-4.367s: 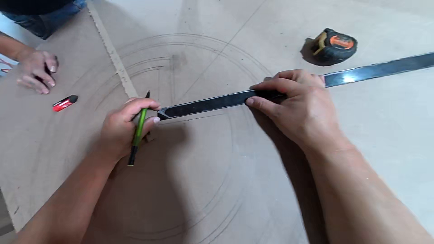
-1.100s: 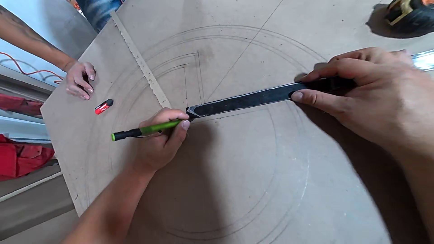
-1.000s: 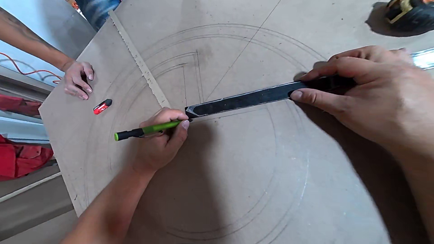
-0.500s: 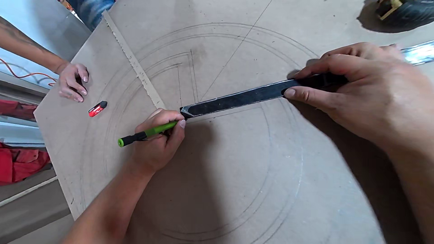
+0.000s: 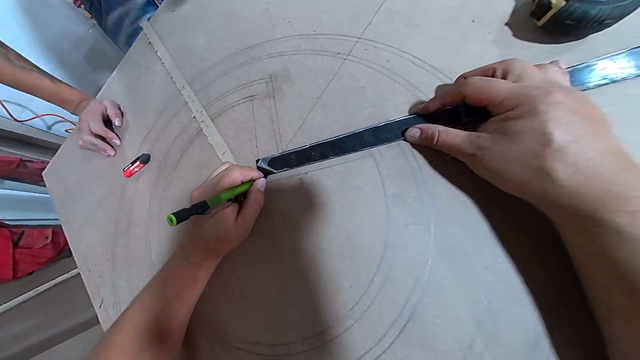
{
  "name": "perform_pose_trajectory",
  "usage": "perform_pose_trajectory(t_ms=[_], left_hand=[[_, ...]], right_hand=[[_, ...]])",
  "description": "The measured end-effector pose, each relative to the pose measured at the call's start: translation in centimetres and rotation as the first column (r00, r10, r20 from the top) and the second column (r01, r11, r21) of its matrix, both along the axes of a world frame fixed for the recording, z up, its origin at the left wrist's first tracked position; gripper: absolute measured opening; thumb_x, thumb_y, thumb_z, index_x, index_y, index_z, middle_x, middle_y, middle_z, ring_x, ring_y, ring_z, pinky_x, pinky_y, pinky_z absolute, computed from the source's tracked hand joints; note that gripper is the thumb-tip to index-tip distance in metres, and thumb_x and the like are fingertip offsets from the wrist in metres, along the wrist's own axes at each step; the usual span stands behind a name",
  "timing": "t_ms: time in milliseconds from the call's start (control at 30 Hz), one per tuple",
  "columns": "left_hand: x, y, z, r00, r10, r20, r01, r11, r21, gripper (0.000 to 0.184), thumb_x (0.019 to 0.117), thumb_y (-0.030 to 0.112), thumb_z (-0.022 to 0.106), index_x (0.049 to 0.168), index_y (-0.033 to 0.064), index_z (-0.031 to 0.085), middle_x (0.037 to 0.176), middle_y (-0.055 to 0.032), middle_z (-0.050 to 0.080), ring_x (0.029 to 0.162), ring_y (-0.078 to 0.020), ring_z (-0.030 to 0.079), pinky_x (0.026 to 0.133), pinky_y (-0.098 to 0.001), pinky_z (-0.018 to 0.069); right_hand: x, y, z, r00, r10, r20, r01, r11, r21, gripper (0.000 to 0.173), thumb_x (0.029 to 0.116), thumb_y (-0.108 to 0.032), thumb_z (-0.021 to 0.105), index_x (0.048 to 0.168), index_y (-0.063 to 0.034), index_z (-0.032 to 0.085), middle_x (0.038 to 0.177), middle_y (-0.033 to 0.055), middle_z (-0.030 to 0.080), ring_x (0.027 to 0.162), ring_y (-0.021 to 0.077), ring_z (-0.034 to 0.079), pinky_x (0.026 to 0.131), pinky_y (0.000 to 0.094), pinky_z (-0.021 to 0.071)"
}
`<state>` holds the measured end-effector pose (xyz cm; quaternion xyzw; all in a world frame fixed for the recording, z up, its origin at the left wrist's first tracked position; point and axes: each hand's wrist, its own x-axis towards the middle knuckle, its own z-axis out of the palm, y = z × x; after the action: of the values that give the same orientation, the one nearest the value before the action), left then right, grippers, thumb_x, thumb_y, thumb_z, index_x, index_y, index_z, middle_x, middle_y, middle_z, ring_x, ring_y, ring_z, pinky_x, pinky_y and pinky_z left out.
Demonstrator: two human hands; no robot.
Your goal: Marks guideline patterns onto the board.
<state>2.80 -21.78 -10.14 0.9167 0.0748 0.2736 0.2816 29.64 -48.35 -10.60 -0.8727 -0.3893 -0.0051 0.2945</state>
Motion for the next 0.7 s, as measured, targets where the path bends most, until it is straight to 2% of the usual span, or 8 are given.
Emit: perform_pose_trajectory(t_ms=[167,333,467,600,700], left_hand=[[-0.01,-0.03,0.07,1.0,-0.003,-0.007,0.003,1.0,-0.004,0.014,0.0984,0.016,0.064,0.1,0.0043,0.072,0.086,0.001,0.068,0.071,-0.0017,0.062,0.06,-0.0175,0.0525],[0.1,0.18,0.32,0.999,-0.048,-0.004,0.048,0.997,-0.057,0.014,0.0975,0.015,0.068,0.102,0.0034,0.074,0.09,-0.0005,0.071,0.079,-0.0055,0.065,0.068,-0.0215,0.056],[-0.37,0.45,0.43,0.998,-0.021,0.059,0.028,0.992,-0.123,0.015,0.0999,0.017,0.066,0.102,0.0034,0.072,0.088,0.0003,0.07,0.07,-0.0031,0.063,0.062,-0.0193,0.0547],[-0.4,0.17,0.42,0.999,-0.019,0.05,0.025,0.992,-0.127,0.014,0.1004,0.017,0.063,0.109,0.0054,0.065,0.084,0.0042,0.068,0.065,-0.0006,0.06,0.056,-0.0168,0.0528],[-0.23,0.12,0.35,1.0,-0.003,0.026,0.005,0.995,-0.095,0.011,0.098,0.015,0.065,0.103,0.0061,0.067,0.083,0.0041,0.068,0.064,-0.0002,0.06,0.054,-0.0161,0.0512]], right_hand=[[0.08,-0.01,-0.02,1.0,0.003,-0.004,-0.003,1.0,-0.008,0.047,0.085,-0.07,0.066,0.108,-0.0303,0.075,0.124,0.0081,0.063,0.124,0.0349,0.054,0.11,0.0702,0.0273],[0.06,-0.04,0.01,1.0,0.0,-0.009,0.0,1.0,-0.004,0.046,0.0848,-0.069,0.066,0.108,-0.03,0.075,0.125,0.0081,0.063,0.125,0.0352,0.053,0.11,0.0707,0.0267],[0.03,-0.03,0.03,1.0,-0.002,-0.005,0.002,1.0,-0.005,0.047,0.0846,-0.07,0.066,0.107,-0.03,0.075,0.125,0.0082,0.063,0.125,0.0344,0.053,0.11,0.0695,0.0271],[0.05,-0.06,-0.01,1.0,0.001,-0.005,-0.001,1.0,-0.005,0.047,0.0849,-0.069,0.066,0.108,-0.0293,0.075,0.125,0.0075,0.062,0.124,0.0334,0.054,0.109,0.0682,0.0287],[0.09,-0.06,-0.06,1.0,0.002,-0.005,-0.002,1.0,0.002,0.046,0.0851,-0.069,0.066,0.108,-0.0294,0.075,0.124,0.0081,0.062,0.124,0.0342,0.054,0.11,0.0691,0.0278]])
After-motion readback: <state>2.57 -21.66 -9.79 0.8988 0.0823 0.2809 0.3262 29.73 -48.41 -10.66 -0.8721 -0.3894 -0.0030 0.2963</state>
